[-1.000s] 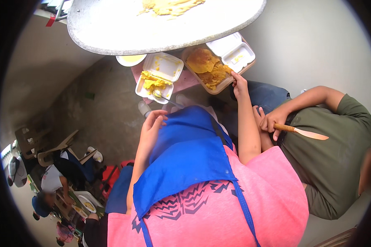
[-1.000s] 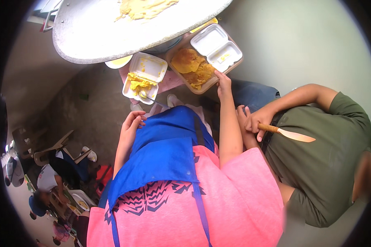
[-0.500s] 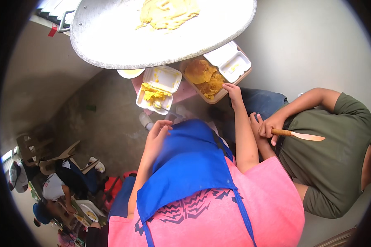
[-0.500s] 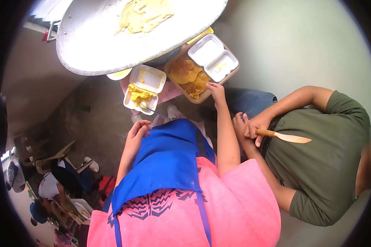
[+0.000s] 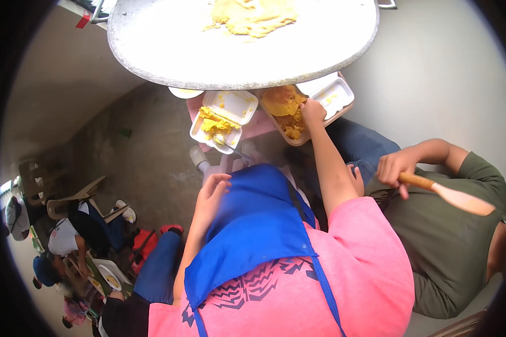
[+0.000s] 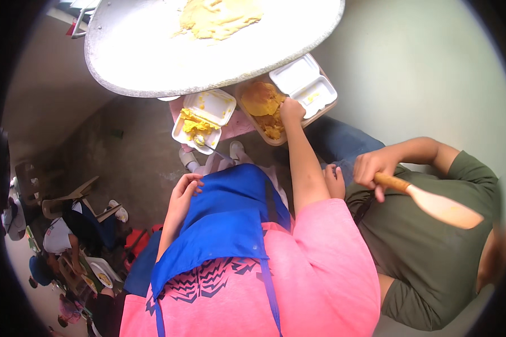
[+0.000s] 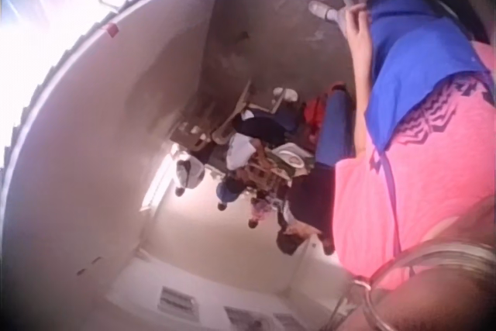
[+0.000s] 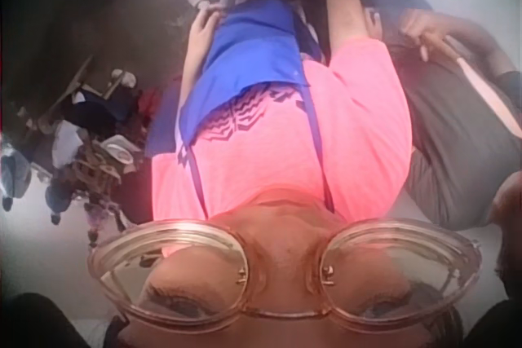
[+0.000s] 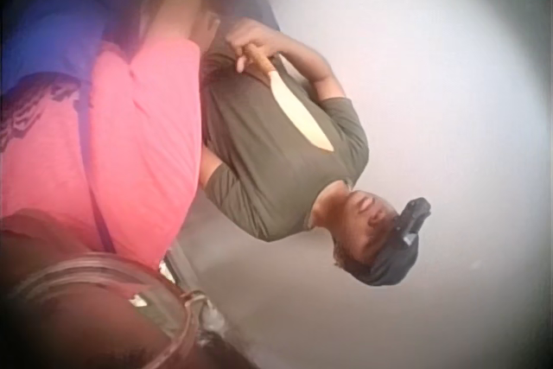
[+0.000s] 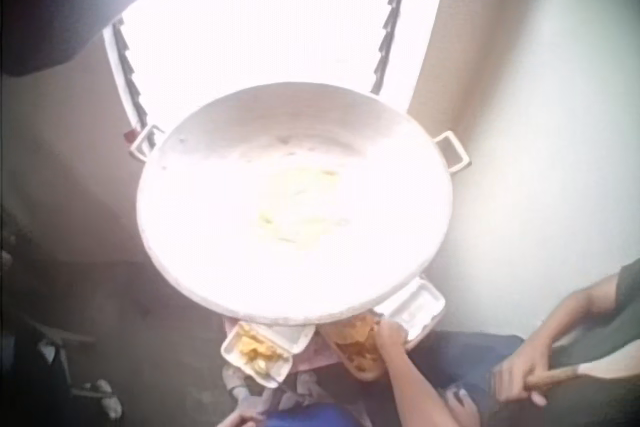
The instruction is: The person scoops cooked scrambled eggs from a large wok into white styrofoam containers using a spoon. They then walk through a dining area and place the filled containers onto a table where other people are seated.
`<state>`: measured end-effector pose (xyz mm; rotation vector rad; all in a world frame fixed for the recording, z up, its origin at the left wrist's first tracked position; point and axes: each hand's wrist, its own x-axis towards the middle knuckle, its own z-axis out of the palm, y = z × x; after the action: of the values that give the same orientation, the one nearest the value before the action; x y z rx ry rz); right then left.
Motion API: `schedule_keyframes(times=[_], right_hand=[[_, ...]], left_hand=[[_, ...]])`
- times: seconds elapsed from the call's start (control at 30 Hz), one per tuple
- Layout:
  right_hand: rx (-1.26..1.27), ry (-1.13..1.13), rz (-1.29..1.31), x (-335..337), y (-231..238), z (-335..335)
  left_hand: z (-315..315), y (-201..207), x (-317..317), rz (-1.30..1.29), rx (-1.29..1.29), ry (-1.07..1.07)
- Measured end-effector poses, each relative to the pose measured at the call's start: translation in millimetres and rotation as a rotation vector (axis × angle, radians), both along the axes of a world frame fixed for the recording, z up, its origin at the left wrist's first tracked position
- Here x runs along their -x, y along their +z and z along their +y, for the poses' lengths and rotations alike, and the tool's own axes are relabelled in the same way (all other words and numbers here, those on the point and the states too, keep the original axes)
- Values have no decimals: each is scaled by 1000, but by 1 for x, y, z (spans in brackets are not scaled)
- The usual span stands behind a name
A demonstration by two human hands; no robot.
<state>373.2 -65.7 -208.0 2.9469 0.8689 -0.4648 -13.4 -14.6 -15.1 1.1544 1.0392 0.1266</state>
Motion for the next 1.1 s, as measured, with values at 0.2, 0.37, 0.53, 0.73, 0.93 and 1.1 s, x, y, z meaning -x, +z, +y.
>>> schedule_keyframes(times=[0.2, 0.37, 0.53, 0.73, 0.93, 1.1], right_hand=[[19, -27, -54, 1, -17, 12], [-73, -138, -25, 7, -4, 15], [-430, -376, 167, 4, 3, 2], [-991, -792, 969, 11, 24, -42], [-941, -810, 1012, 34, 68, -56], [-965, -804, 1058, 40, 72, -60]], left_hand=[[-3, -3, 13, -1, 40, 94], [0, -2, 14, -17, 43, 101], [3, 3, 7, -33, 43, 107], [8, 6, 1, -70, -7, 39], [15, 8, -13, -156, -63, -21], [24, 7, -19, -176, -66, -92]])
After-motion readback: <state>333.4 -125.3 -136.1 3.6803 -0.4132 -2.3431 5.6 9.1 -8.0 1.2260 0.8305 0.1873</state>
